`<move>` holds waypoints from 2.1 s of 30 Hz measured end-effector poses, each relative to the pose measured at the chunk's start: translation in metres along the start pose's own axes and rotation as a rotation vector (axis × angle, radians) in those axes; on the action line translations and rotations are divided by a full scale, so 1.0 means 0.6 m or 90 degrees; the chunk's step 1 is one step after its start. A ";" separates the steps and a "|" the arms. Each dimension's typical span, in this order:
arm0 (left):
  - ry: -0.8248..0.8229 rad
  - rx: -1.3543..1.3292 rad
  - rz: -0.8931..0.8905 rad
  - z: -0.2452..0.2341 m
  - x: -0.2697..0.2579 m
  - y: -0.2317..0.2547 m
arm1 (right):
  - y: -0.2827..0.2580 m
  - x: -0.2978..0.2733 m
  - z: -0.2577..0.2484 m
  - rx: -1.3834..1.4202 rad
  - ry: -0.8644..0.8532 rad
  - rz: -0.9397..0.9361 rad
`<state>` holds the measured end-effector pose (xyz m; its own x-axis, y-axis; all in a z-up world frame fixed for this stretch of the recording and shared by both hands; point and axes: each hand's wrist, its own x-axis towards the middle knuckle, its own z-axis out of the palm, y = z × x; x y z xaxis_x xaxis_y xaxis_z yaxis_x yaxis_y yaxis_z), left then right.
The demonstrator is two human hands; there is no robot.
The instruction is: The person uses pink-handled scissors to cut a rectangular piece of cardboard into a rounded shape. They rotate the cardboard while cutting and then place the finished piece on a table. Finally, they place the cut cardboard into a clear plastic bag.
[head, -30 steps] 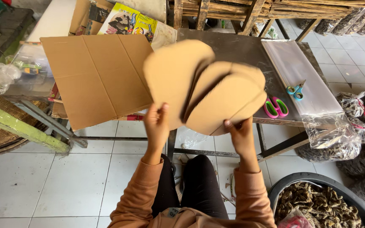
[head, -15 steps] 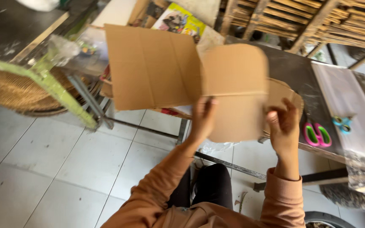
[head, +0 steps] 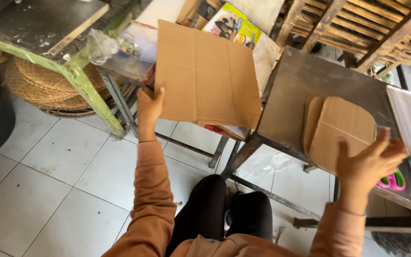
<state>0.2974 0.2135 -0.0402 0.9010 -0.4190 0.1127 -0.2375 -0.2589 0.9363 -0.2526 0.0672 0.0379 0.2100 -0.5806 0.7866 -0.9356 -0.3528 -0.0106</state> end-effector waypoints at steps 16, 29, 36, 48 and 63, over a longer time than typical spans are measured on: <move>-0.448 -0.423 0.228 -0.008 0.100 0.152 | -0.555 0.099 0.095 0.446 0.081 -0.147; 0.198 0.568 0.712 0.134 0.316 -0.022 | -0.581 0.089 0.088 0.434 0.095 -0.134; -0.024 0.391 0.712 0.175 0.363 0.015 | -0.580 0.087 0.085 0.458 0.067 -0.122; 0.305 0.289 0.786 0.236 0.389 -0.008 | -0.583 0.087 0.079 0.466 0.030 -0.130; 0.027 0.390 0.714 0.144 0.378 0.003 | -0.593 0.078 0.080 0.471 -0.001 -0.132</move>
<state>0.4702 0.0430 -0.0416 0.1071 -0.6417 0.7594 -0.9893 -0.1449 0.0170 0.1035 0.1301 0.0489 0.3606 -0.4499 0.8171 -0.4431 -0.8534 -0.2743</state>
